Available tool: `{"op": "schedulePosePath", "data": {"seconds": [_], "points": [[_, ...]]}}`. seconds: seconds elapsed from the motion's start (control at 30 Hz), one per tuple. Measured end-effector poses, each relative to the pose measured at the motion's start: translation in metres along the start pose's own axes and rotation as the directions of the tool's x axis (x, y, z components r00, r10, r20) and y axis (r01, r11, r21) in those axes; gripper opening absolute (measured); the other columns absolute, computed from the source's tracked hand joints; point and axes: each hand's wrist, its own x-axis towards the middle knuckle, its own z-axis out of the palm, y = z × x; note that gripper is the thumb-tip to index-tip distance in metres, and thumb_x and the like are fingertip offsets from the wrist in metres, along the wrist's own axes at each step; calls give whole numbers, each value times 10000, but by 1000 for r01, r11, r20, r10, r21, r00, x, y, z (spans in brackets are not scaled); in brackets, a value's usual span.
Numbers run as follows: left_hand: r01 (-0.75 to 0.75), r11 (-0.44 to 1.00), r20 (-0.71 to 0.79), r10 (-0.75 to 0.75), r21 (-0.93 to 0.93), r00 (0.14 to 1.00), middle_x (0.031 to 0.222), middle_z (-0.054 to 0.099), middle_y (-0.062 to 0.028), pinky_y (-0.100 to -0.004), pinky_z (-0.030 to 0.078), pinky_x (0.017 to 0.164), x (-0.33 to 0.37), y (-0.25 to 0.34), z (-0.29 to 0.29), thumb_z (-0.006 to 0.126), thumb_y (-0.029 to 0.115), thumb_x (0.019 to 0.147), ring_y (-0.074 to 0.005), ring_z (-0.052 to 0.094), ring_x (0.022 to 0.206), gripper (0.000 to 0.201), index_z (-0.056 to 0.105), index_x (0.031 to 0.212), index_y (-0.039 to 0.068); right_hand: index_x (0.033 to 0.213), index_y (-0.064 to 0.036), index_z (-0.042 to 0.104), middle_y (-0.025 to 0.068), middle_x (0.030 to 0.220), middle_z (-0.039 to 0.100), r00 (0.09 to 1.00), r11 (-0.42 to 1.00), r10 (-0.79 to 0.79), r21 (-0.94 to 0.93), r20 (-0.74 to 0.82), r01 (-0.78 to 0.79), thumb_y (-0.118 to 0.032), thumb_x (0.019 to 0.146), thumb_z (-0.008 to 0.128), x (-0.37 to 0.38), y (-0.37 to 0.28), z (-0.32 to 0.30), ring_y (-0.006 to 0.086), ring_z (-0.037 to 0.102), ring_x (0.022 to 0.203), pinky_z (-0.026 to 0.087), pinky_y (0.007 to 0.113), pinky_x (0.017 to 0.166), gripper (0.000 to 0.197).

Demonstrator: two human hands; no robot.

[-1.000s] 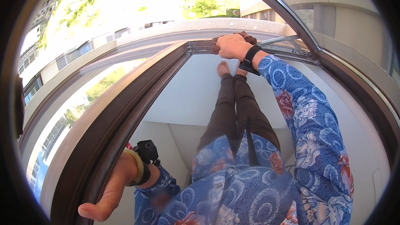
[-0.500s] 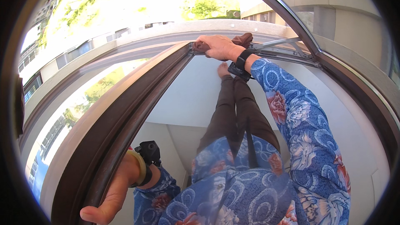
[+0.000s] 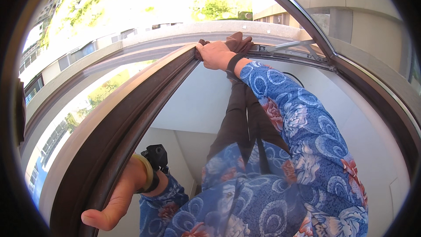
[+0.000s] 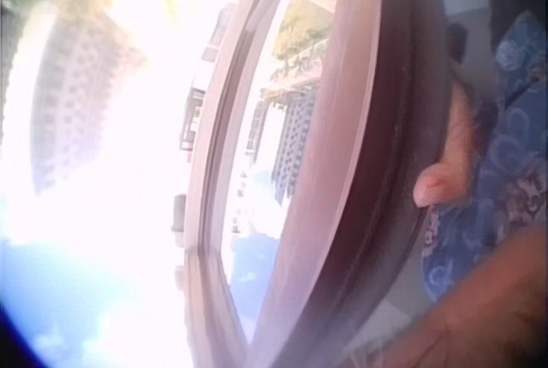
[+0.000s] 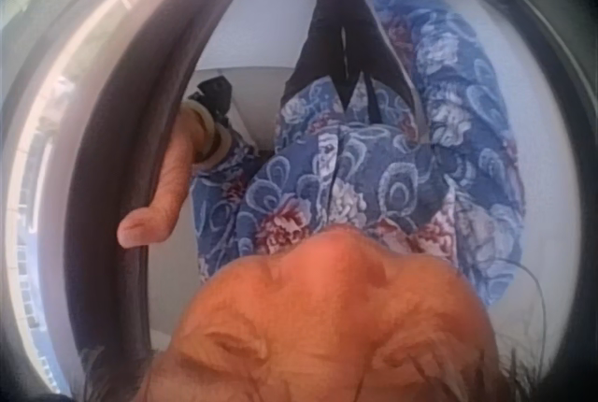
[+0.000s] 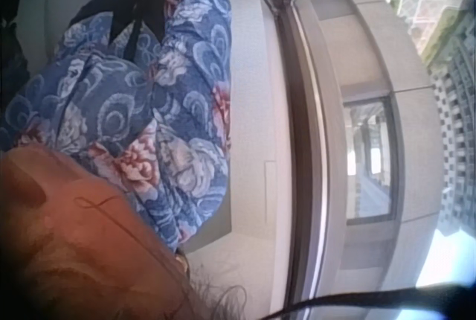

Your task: The person cleans the upper frame and glass of an open window with a brown cloth.

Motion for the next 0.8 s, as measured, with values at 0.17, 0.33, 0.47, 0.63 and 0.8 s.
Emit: {"op": "schedulePosePath", "data": {"seconds": [0.17, 0.33, 0.47, 0.63, 0.8], "points": [[-136, 984, 56, 130, 112, 990, 1196, 495, -214, -306, 566, 672, -3, -5, -2, 509, 406, 852, -242, 616, 951, 522, 455, 1267, 94, 1050, -4, 516, 179, 815, 668, 999, 1000, 12, -14, -47, -13, -63, 749, 539, 6, -2, 12, 351, 657, 795, 507, 437, 675, 308], [-171, 974, 76, 161, 149, 984, 1208, 482, -207, -298, 566, 692, -7, -7, -1, 512, 375, 864, -243, 605, 974, 502, 436, 1279, 102, 956, -22, 509, 165, 723, 642, 996, 995, -21, -103, -91, 12, -61, 752, 562, 1, -5, 14, 354, 647, 697, 499, 446, 624, 215], [-200, 963, 93, 186, 178, 978, 1218, 472, -201, -291, 565, 708, -1, -7, 1, 514, 349, 874, -244, 596, 992, 488, 420, 1288, 109, 857, -54, 530, 121, 689, 647, 966, 981, -128, -174, -223, 90, -117, 813, 559, -13, -3, 21, 276, 666, 651, 501, 392, 552, 82], [-188, 965, 82, 175, 183, 981, 1230, 459, -194, -282, 564, 729, -10, -5, 5, 517, 318, 887, -245, 585, 1016, 474, 401, 1300, 118, 830, -48, 526, 132, 667, 625, 978, 986, -87, -158, -191, 57, -128, 824, 555, -43, 23, 15, 288, 661, 659, 500, 403, 562, 85], [-201, 962, 86, 188, 183, 978, 1242, 446, -187, -274, 563, 749, -9, -5, 4, 520, 286, 899, -247, 574, 1039, 464, 382, 1312, 126, 868, -9, 506, 168, 682, 628, 989, 987, -16, -159, -145, -7, -81, 785, 574, -72, 47, 5, 335, 658, 687, 504, 433, 589, 129]]}}
